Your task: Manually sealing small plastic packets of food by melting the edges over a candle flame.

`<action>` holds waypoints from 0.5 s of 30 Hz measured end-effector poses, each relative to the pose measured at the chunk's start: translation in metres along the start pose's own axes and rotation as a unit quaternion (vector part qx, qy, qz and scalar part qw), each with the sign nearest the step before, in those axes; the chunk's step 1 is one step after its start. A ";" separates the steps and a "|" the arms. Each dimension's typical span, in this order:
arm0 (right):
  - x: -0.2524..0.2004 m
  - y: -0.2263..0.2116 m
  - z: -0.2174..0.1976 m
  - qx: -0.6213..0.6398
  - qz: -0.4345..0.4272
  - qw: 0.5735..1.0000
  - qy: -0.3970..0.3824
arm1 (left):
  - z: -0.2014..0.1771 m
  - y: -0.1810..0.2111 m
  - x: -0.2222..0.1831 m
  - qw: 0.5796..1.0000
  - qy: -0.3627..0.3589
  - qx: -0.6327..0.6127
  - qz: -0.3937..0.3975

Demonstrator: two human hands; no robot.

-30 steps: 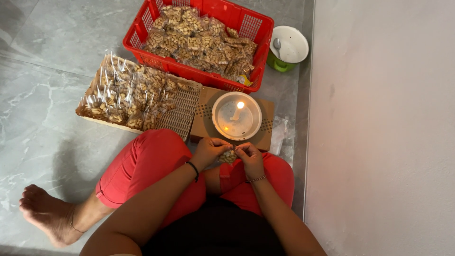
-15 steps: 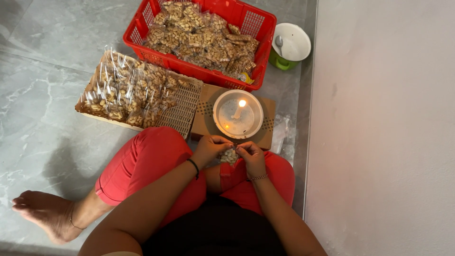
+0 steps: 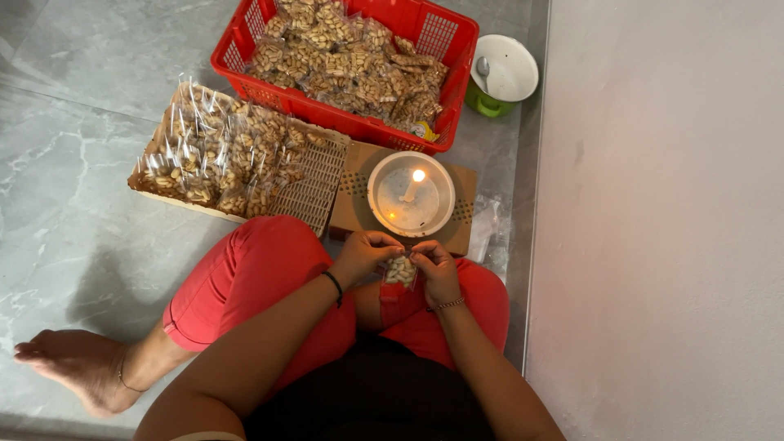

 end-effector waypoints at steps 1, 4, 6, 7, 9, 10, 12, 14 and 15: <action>0.001 0.001 -0.001 0.000 0.000 1.000 0.000 | -0.002 -0.002 0.001 1.000 0.000 0.000 0.000; 0.004 0.006 -0.005 0.022 0.004 1.000 0.001 | -0.005 -0.006 0.004 1.000 -0.002 -0.021 -0.003; 0.006 0.010 -0.010 0.049 -0.001 0.999 0.002 | -0.005 -0.007 0.005 1.000 -0.005 -0.019 -0.001; 0.006 0.010 -0.009 0.049 0.000 0.999 0.002 | -0.005 -0.008 0.005 1.000 -0.005 -0.019 -0.002; 0.006 0.010 -0.009 0.059 0.003 0.998 -0.001 | -0.006 -0.008 0.005 1.000 -0.001 -0.023 -0.005; 0.006 0.010 -0.010 0.059 0.003 0.998 0.000 | -0.006 -0.010 0.005 1.000 -0.001 -0.023 -0.005; 0.007 0.011 -0.012 0.067 0.015 0.998 0.014 | -0.005 -0.013 0.008 0.999 -0.003 -0.034 -0.002; 0.007 0.010 -0.010 0.069 0.022 0.997 0.016 | -0.005 -0.008 0.006 0.999 -0.002 -0.038 -0.003; 0.006 0.010 -0.009 0.072 0.029 0.997 0.019 | -0.004 -0.006 0.005 0.999 -0.002 -0.041 -0.005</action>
Point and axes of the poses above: each hand's wrist, its own x-axis towards the middle knuckle, its own z-axis out of the palm, y = z × x, the point moved 6 cm from there along x, towards the middle knuckle, and after that the axes turned 10 degrees about z, right-handed, at the moved point
